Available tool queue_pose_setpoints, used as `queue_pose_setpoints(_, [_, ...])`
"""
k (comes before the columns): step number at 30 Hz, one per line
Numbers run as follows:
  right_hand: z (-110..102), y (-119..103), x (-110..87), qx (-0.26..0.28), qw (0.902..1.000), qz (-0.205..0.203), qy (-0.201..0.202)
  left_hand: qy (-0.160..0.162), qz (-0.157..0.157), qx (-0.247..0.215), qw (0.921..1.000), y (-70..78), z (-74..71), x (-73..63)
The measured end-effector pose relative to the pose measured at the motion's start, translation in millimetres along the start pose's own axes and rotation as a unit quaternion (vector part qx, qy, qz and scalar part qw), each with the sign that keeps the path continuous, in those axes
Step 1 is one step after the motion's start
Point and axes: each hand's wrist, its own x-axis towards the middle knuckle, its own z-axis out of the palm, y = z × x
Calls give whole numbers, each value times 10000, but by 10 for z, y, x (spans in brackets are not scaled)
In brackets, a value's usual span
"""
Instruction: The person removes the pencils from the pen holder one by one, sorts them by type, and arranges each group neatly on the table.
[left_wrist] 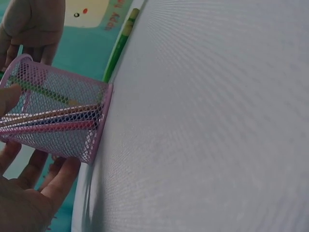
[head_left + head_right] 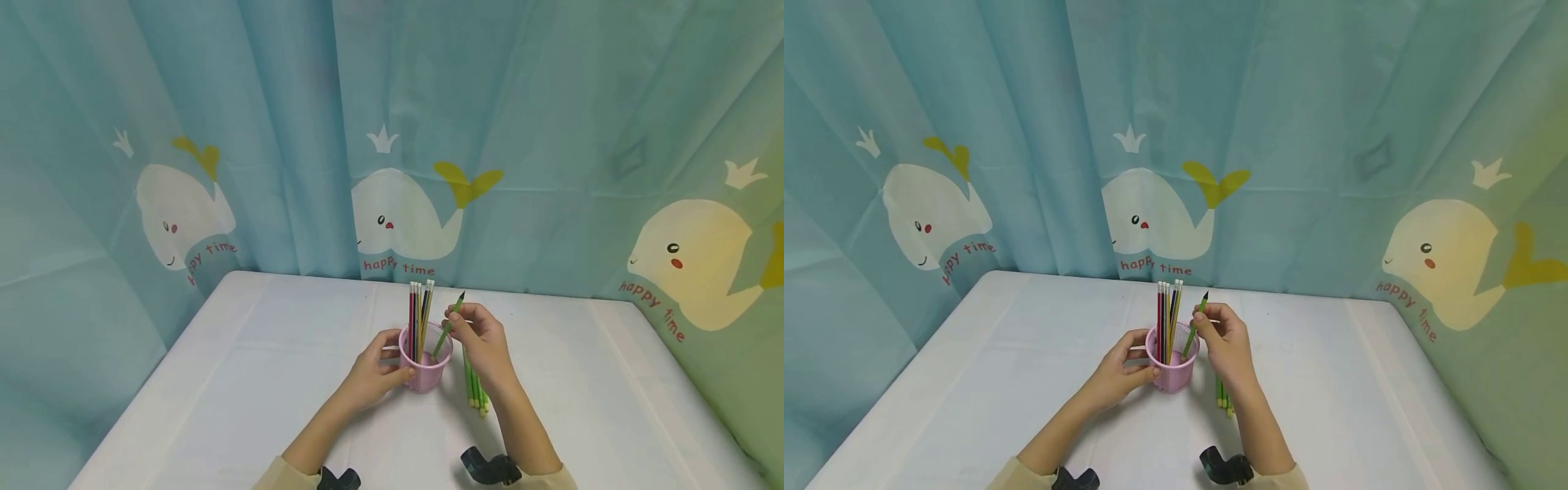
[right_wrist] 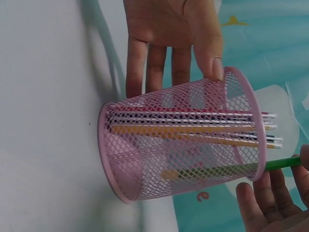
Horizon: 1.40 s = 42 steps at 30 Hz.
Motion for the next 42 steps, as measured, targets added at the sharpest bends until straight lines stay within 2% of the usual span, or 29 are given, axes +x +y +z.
queue_pose_setpoints(5, [-32,-40,-7,88,9998,-152,-7,2,-18,0,10000,-4,-1,-1])
queue_pose_setpoints(14, [-102,-113,-9,222,9997,-49,-1,-31,-26,-88,10000,-9,1,1])
queue_pose_setpoints(21, [-193,-164,-9,586,9982,-89,-86,-28,-20,-64,10000,-1,-4,5])
queue_pose_setpoints(34, [-348,-259,-33,967,9949,-72,273,-43,104,196,9997,-12,-13,-11])
queue_pose_setpoints(42, [-442,-332,-44,1084,9933,-138,380,-28,67,145,9999,0,-18,-16])
